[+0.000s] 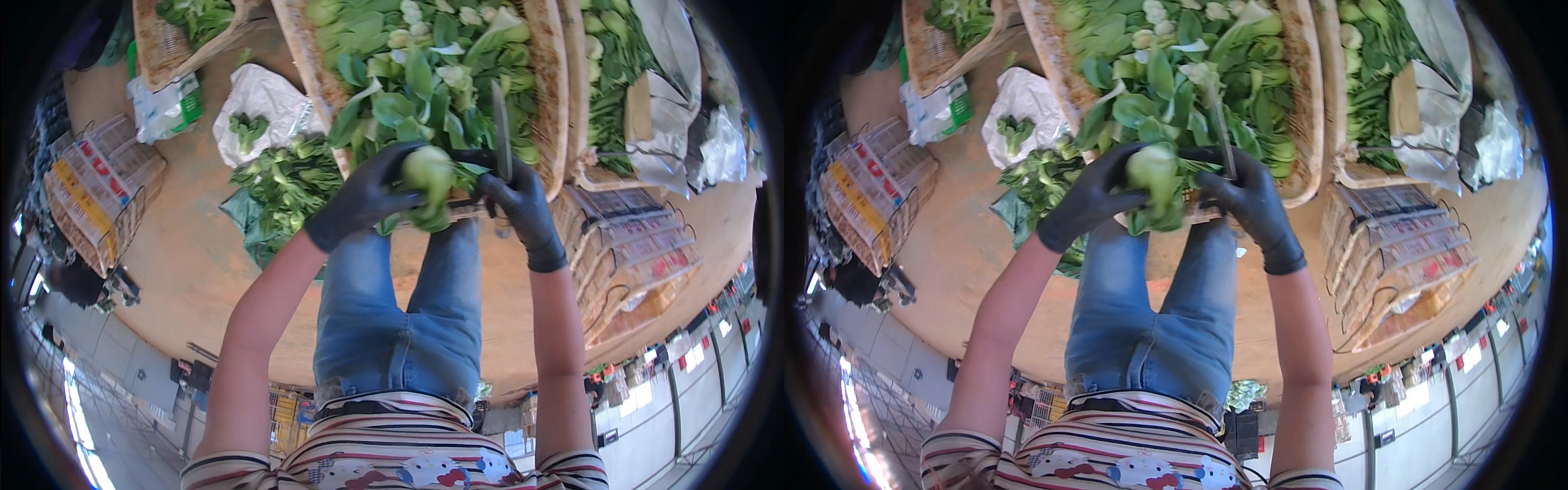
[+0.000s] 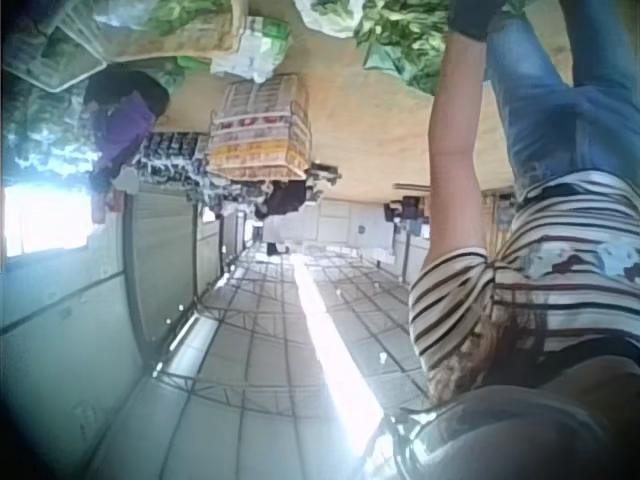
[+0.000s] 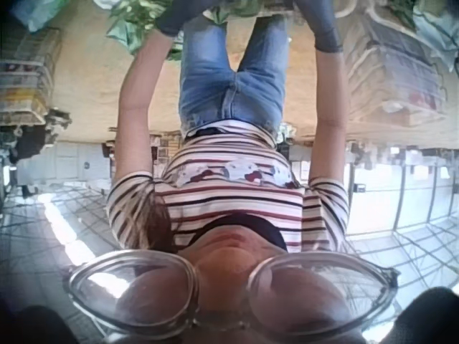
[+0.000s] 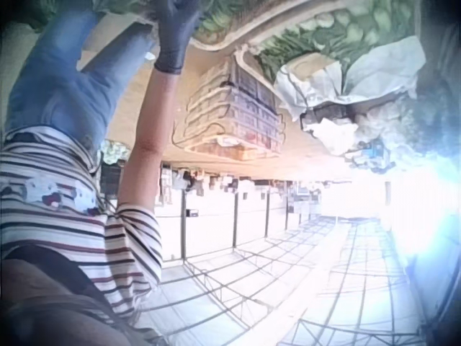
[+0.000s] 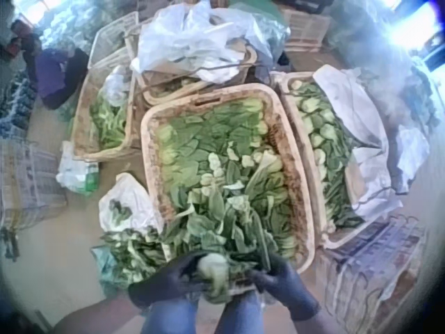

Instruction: The person trims the stems of bok choy using a knife and places the trimmed vegetables into a plastic crate.

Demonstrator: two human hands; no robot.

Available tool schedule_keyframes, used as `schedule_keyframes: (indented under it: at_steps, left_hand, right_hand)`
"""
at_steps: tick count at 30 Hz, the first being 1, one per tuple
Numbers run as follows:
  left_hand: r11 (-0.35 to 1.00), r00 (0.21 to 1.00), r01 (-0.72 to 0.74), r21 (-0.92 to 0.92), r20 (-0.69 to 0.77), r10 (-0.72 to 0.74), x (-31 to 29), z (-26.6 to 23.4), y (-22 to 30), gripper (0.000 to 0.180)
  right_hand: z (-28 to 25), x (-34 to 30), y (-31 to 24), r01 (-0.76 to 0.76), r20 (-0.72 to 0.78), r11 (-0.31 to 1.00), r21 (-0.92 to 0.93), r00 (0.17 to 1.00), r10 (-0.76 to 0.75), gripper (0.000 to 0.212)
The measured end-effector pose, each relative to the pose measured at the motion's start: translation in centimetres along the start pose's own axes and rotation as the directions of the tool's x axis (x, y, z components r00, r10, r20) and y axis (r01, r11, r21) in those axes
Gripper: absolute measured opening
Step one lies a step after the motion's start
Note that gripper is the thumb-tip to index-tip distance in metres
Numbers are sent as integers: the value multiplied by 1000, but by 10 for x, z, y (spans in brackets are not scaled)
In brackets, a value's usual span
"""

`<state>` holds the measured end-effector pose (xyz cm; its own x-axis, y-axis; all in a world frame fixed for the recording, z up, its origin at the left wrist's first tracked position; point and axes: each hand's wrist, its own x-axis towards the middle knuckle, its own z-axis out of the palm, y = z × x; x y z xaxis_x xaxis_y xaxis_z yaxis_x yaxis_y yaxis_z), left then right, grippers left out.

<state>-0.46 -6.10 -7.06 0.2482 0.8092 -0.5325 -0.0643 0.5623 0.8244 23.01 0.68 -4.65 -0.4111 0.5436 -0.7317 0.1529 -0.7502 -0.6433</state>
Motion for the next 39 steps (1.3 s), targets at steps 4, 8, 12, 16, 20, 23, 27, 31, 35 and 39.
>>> schedule_keyframes:
  at_steps: [4, 8, 12, 16, 20, 23, 27, 31, 35, 39]
  left_hand:
    - [957, 904, 285, -57, -314, -288, -97, -87, -81, 60]
    - [670, 890, 350, 654, -455, -21, -150, -125, -103, 59]
    - [623, 965, 67, 779, -209, 157, -45, -29, -72, 46]
    - [501, 875, -479, 721, 345, 340, 123, 148, -66, 32]
    - [394, 919, -278, 876, 362, -156, 251, 226, -106, 41]
    - [184, 946, -204, 962, 242, -217, 277, 235, -156, 50]
    - [72, 936, -341, 937, 332, 116, 253, 243, -156, 50]
    - [185, 959, -270, 945, 247, 136, 221, 223, -120, 45]
    - [267, 928, -340, 902, 275, 251, 206, 201, -126, 44]
    - [376, 930, -344, 860, 257, 263, 235, 217, -141, 55]
  right_hand:
    - [-39, -5, 13, -27, -210, 999, -33, 977, 20, 24]
    - [-79, -19, 49, 3, -367, 999, -32, 930, -14, 20]
    - [-123, -55, 72, 19, -457, 1000, -1, 889, -17, 22]
    - [-158, -99, 98, 8, -588, 999, 44, 809, 19, 25]
    - [-184, -130, 133, 1, -615, 990, 142, 784, 87, 21]
    - [-195, -143, 153, 2, -639, 971, 238, 754, 155, 20]
    - [-209, -151, 166, -42, -590, 946, 322, 772, 235, 20]
    - [-199, -127, 157, -46, -537, 983, 180, 832, 137, 14]
    - [-188, -72, 160, 55, -560, 998, 29, 828, -29, 14]
    - [-176, -72, 149, 88, -561, 978, 190, 827, 35, 18]
